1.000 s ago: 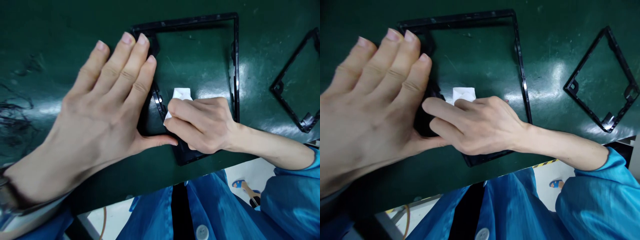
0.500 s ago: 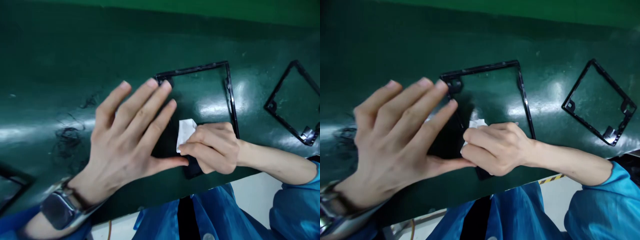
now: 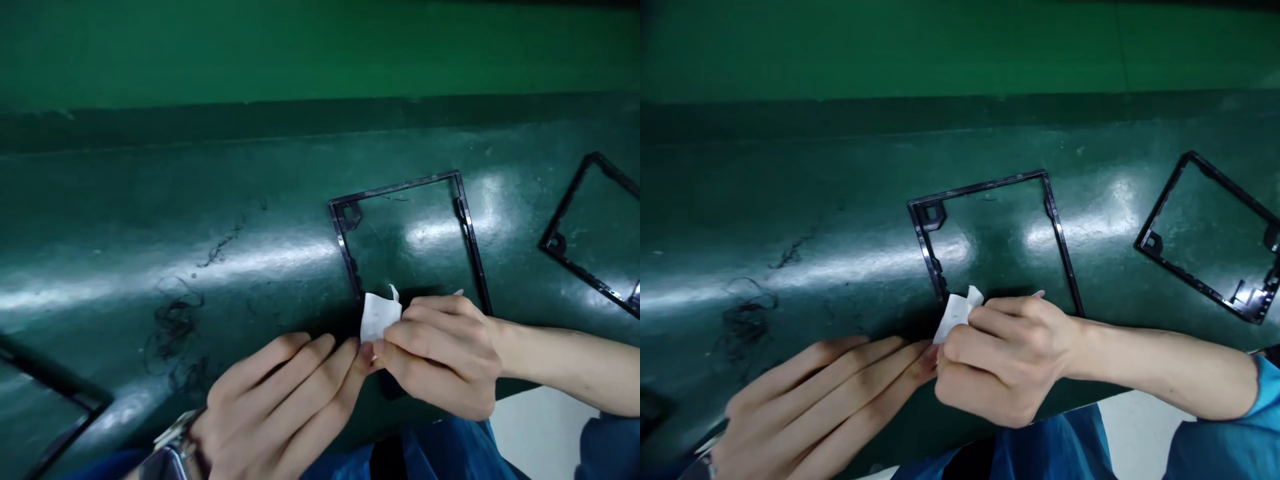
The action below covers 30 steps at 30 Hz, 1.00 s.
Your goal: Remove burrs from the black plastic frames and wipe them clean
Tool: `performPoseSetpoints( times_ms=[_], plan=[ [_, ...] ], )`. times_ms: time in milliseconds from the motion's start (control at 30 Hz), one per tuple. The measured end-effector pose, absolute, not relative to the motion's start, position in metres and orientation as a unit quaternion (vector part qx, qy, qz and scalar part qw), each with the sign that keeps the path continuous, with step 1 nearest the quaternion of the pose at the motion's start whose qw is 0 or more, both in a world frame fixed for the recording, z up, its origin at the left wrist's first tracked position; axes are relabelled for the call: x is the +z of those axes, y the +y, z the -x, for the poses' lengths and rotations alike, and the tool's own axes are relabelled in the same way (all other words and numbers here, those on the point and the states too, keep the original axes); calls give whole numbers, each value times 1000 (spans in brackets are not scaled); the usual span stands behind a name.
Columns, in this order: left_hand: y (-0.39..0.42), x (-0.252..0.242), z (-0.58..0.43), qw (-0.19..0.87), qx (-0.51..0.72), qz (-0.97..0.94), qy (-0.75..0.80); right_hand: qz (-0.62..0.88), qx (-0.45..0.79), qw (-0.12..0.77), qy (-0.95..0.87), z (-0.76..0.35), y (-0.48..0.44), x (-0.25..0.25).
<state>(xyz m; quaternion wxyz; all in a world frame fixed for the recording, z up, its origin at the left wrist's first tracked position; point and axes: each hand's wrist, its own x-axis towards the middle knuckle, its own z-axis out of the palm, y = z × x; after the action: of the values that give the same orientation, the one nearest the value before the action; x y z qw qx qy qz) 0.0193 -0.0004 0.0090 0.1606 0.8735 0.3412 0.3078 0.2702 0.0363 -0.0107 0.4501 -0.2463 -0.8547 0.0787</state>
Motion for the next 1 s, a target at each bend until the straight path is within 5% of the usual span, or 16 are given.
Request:
performPoseSetpoints(
  times_ms=[133, 400, 667, 1000],
  plan=[
    [18, 17, -8, 130, 236, -931, 246, 246, 77, 448, -856, -272, 38, -7],
    [32, 5, -1, 126, 334, -854, 378, 309, 70, 497, -808, -270, 41, -17],
    [49, -3, -17, 130, 326, -847, 398, 350, 65, 431, -829, -275, 46, -12],
    [46, -11, -40, 189, 379, -821, 384, 342, 126, 468, -805, -269, 50, -24]
  ],
)
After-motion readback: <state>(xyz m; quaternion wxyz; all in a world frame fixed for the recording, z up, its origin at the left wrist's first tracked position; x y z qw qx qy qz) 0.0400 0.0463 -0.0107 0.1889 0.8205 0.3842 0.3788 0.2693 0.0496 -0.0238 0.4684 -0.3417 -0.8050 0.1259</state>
